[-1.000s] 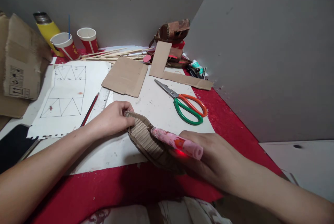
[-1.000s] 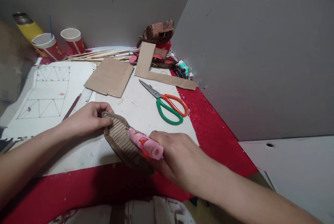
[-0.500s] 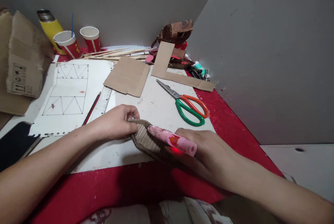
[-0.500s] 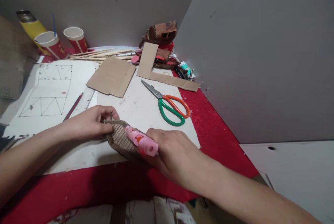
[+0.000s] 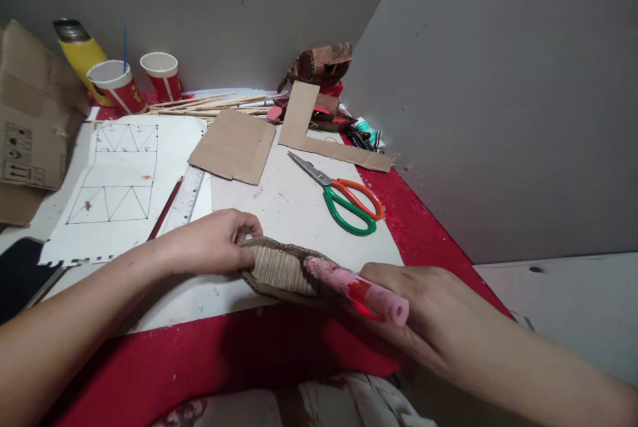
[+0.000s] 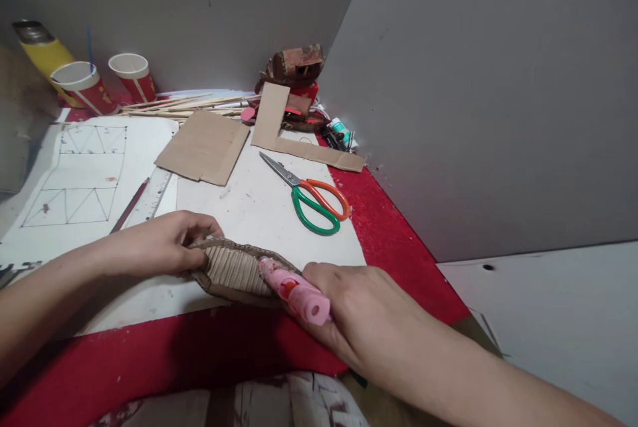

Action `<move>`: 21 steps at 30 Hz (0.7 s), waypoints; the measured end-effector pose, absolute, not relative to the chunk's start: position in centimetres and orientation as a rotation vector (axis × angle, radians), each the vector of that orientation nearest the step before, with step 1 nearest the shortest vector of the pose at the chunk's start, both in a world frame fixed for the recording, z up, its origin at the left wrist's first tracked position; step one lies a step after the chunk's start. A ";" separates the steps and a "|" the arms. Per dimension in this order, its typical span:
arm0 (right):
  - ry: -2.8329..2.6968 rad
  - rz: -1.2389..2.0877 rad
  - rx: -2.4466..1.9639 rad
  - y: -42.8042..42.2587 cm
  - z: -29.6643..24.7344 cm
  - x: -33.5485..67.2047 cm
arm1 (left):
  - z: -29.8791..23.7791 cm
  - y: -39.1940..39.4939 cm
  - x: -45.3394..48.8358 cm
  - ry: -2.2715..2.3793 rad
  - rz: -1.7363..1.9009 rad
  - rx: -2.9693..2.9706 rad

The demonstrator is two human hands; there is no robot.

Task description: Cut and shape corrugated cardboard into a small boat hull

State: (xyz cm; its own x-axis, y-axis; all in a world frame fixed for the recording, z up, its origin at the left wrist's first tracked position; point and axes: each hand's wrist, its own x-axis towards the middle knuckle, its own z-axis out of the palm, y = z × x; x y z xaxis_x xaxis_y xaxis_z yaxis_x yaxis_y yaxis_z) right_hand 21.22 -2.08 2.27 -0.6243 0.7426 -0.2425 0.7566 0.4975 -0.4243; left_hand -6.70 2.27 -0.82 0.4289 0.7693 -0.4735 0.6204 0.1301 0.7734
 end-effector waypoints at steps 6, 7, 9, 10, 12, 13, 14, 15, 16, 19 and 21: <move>2.651 -0.786 1.384 -2.4 2.4 21.7 | -0.2 2.4 -6.0 1.345 0.224 1.709; 2.659 -0.789 1.386 -2.4 2.5 21.6 | -0.1 2.4 -5.7 1.373 0.261 1.752; 2.678 -0.781 1.378 -2.2 2.7 21.4 | -0.2 2.5 -5.1 1.387 0.321 1.828; 2.686 -0.777 1.373 -2.2 2.7 21.4 | -0.3 2.5 -4.9 1.375 0.334 1.852; 2.691 -0.782 1.360 -2.2 2.8 21.4 | -0.7 2.4 -4.8 1.335 0.335 1.867; 2.688 -0.789 1.355 -2.2 2.8 21.4 | -1.0 2.4 -4.7 1.317 0.335 1.861; 2.684 -0.788 1.355 -2.2 2.8 21.5 | -1.2 2.3 -4.8 1.303 0.345 1.852; 2.679 -0.780 1.356 -2.3 2.8 21.7 | -1.4 2.3 -4.8 1.294 0.360 1.843; 2.677 -0.768 1.358 -2.3 2.8 21.9 | -1.5 2.2 -4.9 1.292 0.377 1.838; 2.678 -0.739 1.353 -2.6 2.9 22.7 | -1.6 2.0 -5.1 1.308 0.379 1.852; 2.677 -0.735 1.354 -2.8 3.1 23.4 | -1.4 1.8 -5.3 1.320 0.345 1.879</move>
